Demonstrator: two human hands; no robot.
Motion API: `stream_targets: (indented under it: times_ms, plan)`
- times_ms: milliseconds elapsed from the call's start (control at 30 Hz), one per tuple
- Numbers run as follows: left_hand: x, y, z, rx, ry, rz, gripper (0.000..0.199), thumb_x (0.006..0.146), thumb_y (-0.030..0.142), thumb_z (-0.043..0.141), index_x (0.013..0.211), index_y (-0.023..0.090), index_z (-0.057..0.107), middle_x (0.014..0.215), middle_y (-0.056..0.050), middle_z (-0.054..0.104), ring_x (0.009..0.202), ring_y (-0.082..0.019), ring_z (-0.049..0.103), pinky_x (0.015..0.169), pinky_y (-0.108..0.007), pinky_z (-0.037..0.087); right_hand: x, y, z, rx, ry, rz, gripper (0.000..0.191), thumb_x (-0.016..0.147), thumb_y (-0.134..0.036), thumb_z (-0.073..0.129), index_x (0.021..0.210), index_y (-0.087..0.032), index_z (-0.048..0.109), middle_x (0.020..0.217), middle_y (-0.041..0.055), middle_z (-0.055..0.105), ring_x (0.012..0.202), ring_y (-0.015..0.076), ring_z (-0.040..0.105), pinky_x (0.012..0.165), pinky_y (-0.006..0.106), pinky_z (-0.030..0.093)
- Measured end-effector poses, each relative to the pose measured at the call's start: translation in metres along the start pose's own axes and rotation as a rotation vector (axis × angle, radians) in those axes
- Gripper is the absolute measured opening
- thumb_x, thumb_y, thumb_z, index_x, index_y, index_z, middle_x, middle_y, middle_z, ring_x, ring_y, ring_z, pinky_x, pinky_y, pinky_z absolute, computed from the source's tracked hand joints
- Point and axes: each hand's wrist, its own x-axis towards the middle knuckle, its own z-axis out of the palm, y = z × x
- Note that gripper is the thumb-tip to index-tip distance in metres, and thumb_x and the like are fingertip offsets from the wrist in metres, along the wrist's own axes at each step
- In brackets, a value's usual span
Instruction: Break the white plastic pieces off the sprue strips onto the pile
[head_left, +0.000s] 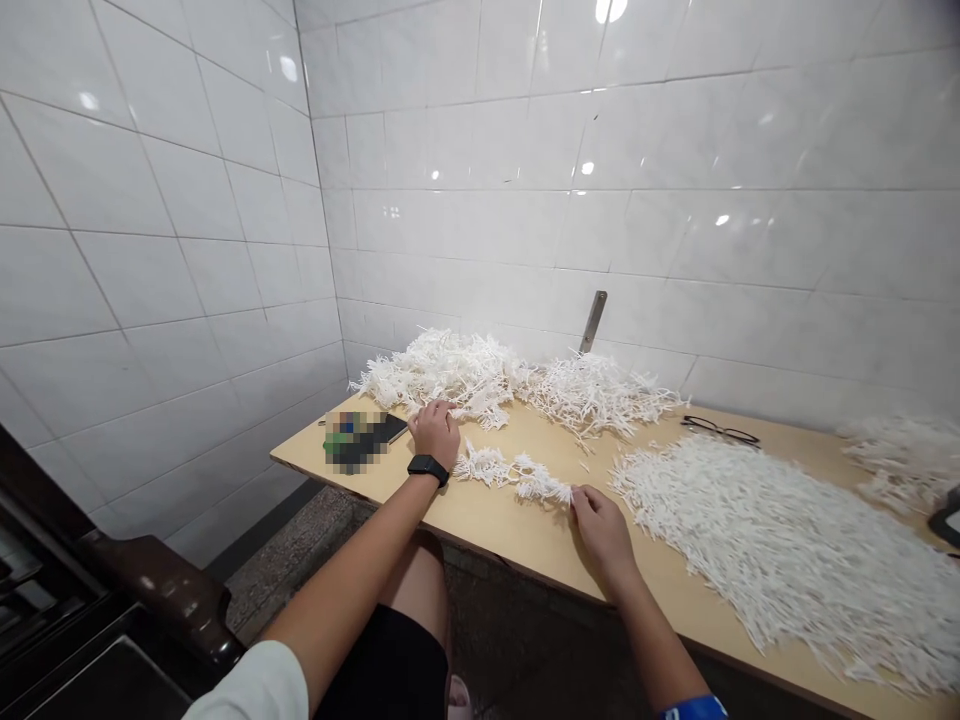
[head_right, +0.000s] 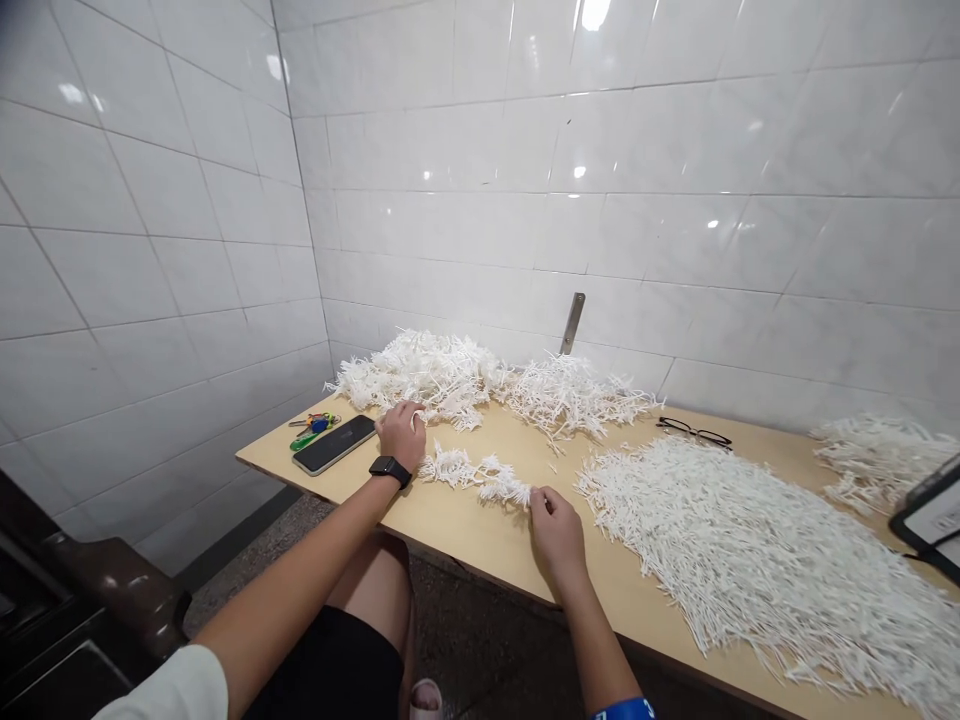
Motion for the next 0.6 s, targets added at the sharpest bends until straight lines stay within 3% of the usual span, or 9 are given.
stream_targets:
  times_ms: [67, 133, 267, 333, 433, 600]
  plan:
    - [-0.007, 0.011, -0.007, -0.071, 0.070, 0.098, 0.032, 0.087, 0.012, 0.038, 0.103, 0.020, 0.064, 0.117, -0.008, 0.061, 0.112, -0.022, 0.053, 0.105, -0.042, 0.033, 0.000, -0.002, -0.001, -0.031, -0.033, -0.018, 0.033, 0.085, -0.044, 0.040, 0.062, -0.021, 0.048, 0.058, -0.0001, 0.053, 0.057, 0.0156, 0.047, 0.054, 0.026, 0.031]
    - [-0.019, 0.029, -0.008, -0.174, 0.020, 0.225, 0.032, 0.088, 0.012, 0.038, 0.103, 0.018, 0.064, 0.117, -0.009, 0.060, 0.113, -0.021, 0.052, 0.101, -0.037, 0.038, 0.000, -0.005, -0.001, -0.066, -0.056, -0.032, 0.031, 0.084, -0.043, 0.042, 0.067, -0.021, 0.054, 0.062, 0.0011, 0.059, 0.060, 0.0167, 0.052, 0.055, 0.025, 0.032]
    - [-0.046, 0.071, 0.014, -0.278, -0.316, 0.444, 0.031, 0.091, 0.025, 0.040, 0.108, 0.020, 0.065, 0.125, -0.007, 0.059, 0.118, -0.019, 0.051, 0.105, -0.036, 0.038, -0.003, -0.012, 0.001, -0.138, -0.110, -0.047, 0.031, 0.083, -0.044, 0.043, 0.070, -0.021, 0.060, 0.062, 0.0010, 0.061, 0.060, 0.0169, 0.053, 0.055, 0.025, 0.032]
    - [-0.052, 0.086, 0.030, -0.209, -0.515, 0.499, 0.035, 0.093, 0.033, 0.038, 0.110, 0.022, 0.066, 0.128, -0.006, 0.059, 0.122, -0.022, 0.049, 0.111, -0.044, 0.030, -0.005, -0.014, 0.001, -0.190, -0.125, -0.070, 0.035, 0.084, -0.044, 0.042, 0.064, -0.021, 0.059, 0.059, 0.0011, 0.058, 0.059, 0.0163, 0.051, 0.055, 0.025, 0.030]
    - [-0.045, 0.089, 0.050, -0.057, -0.755, 0.473, 0.042, 0.094, 0.041, 0.030, 0.119, 0.026, 0.061, 0.138, -0.006, 0.053, 0.128, -0.026, 0.044, 0.112, -0.057, 0.020, -0.008, -0.018, 0.002, -0.290, -0.150, -0.125, 0.036, 0.085, -0.040, 0.041, 0.058, -0.020, 0.054, 0.057, 0.0015, 0.057, 0.057, 0.0146, 0.047, 0.053, 0.025, 0.025]
    - [-0.029, 0.077, 0.063, 0.082, -0.894, 0.566, 0.051, 0.095, 0.043, 0.022, 0.141, 0.029, 0.039, 0.155, -0.003, 0.029, 0.141, -0.025, 0.024, 0.113, -0.057, 0.013, -0.013, -0.022, 0.004, -0.433, -0.194, -0.139, 0.033, 0.084, -0.031, 0.044, 0.054, -0.018, 0.050, 0.053, 0.0010, 0.053, 0.052, 0.0122, 0.040, 0.052, 0.027, 0.020]
